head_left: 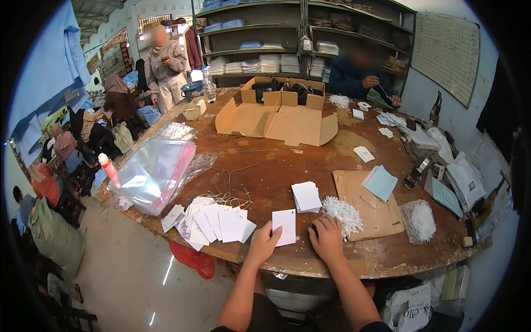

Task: The person assembles small white paper tags by inserting a white string through a pre-punched hole and stacking the finished tags. The person handles the tags and strings by hand, working at a wooden table in a workshop with other people visible in the background.

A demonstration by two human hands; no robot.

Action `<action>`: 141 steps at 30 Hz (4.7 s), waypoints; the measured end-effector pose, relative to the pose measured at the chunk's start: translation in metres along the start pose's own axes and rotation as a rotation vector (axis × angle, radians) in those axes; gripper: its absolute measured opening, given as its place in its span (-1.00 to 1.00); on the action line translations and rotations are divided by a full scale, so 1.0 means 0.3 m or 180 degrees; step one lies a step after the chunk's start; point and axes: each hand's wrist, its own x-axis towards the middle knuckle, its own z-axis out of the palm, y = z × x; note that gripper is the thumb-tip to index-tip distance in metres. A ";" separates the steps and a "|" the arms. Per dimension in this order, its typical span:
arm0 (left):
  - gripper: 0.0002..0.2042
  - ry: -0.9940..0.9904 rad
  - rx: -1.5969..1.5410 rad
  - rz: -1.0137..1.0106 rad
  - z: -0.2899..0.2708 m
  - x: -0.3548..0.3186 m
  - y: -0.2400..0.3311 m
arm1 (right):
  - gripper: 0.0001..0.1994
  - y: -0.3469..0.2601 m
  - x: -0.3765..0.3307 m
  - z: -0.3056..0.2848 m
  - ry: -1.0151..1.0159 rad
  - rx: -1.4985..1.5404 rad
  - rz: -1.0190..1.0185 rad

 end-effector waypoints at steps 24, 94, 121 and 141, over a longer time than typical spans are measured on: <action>-0.67 -0.0024 0.0138 0.0007 -0.001 -0.002 0.002 | -0.77 -0.006 0.008 -0.009 0.0022 0.0200 -0.0164; -0.68 -0.0052 0.0268 0.0042 -0.004 -0.004 0.010 | -0.80 -0.002 0.008 -0.011 0.0085 0.0264 -0.0251; -0.67 0.0012 0.0100 0.0137 0.001 -0.007 0.015 | -0.82 0.001 0.003 -0.007 0.0047 0.0270 -0.0190; -0.71 -0.0289 0.0578 -0.0248 -0.014 -0.001 -0.008 | -0.81 0.011 -0.003 0.003 -0.0033 0.0269 -0.0137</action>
